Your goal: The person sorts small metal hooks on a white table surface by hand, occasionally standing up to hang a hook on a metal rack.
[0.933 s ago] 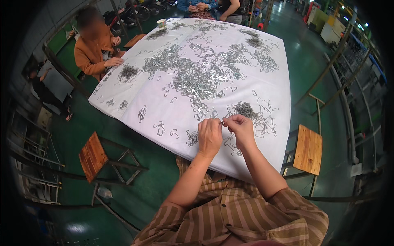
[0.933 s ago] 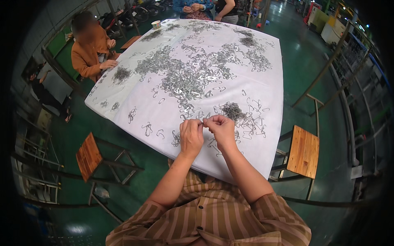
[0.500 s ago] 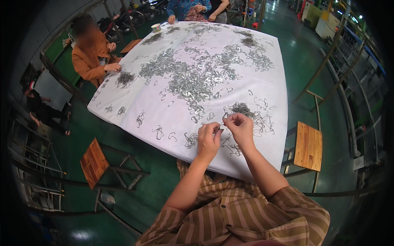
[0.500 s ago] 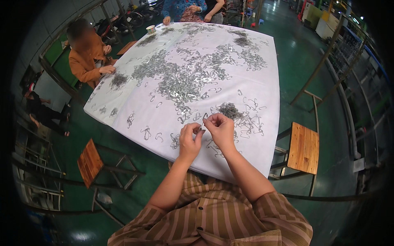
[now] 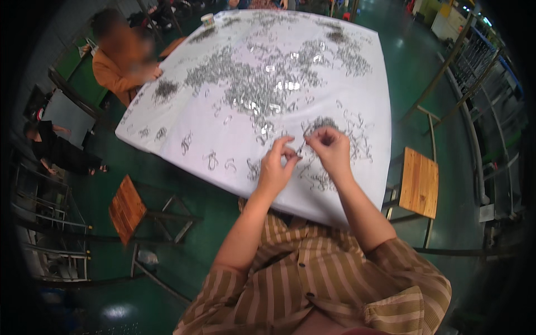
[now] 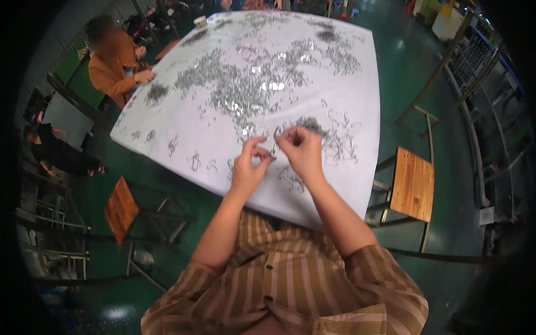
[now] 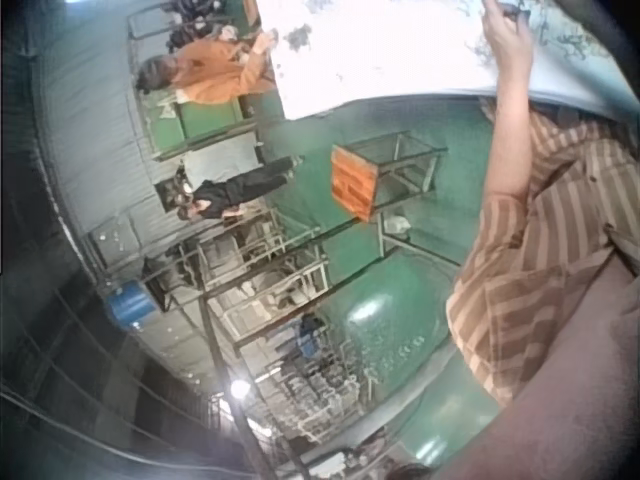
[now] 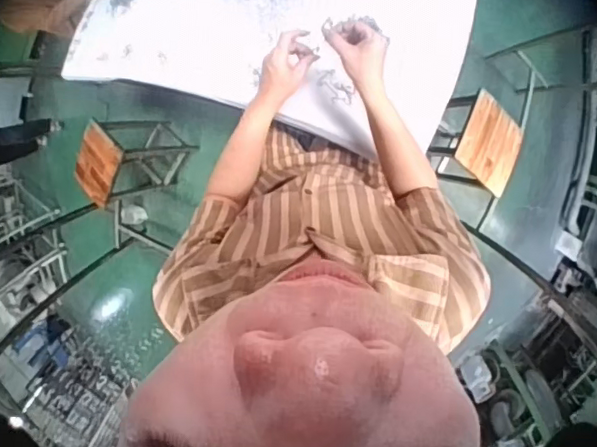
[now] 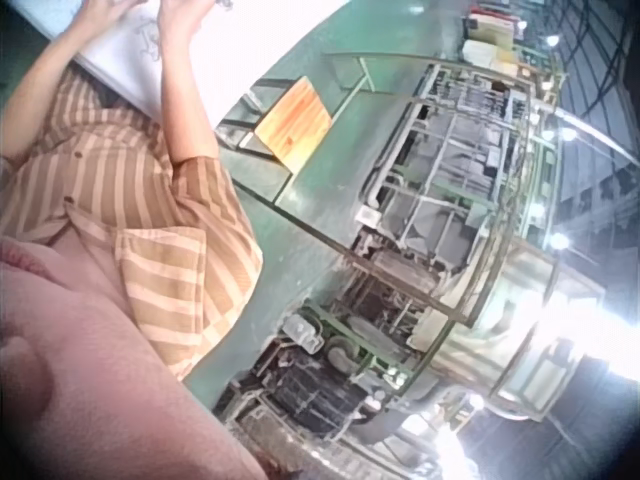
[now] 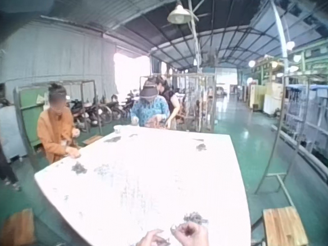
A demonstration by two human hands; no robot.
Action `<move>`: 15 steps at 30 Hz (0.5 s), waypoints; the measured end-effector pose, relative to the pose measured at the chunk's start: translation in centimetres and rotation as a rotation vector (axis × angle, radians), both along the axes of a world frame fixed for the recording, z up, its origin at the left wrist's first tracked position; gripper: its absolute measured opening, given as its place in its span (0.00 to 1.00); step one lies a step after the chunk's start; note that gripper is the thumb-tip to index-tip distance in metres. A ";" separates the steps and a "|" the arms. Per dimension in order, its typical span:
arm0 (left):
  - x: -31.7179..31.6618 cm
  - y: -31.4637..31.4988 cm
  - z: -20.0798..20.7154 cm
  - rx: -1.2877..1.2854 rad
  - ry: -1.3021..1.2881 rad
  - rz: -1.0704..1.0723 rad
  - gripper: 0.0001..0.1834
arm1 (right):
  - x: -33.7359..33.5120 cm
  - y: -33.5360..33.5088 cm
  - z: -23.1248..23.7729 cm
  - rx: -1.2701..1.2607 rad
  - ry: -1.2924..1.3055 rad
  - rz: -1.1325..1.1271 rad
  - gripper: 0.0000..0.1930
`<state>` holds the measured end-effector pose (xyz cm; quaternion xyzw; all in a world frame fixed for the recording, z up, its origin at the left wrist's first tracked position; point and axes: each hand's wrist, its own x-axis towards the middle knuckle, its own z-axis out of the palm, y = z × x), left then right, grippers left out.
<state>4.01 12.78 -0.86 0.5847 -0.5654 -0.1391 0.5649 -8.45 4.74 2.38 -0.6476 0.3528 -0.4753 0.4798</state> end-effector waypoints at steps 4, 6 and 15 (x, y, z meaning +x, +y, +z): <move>0.0 0.1 0.4 -0.006 0.022 -0.054 0.24 | -0.4 0.2 0.9 0.094 -0.065 0.041 0.08; -0.1 0.3 0.7 0.027 0.035 -0.041 0.26 | -0.4 0.3 1.0 0.095 -0.075 0.042 0.08; 1.5 1.3 2.6 -0.003 -0.093 0.033 0.31 | -0.8 0.7 1.6 0.035 0.012 0.034 0.08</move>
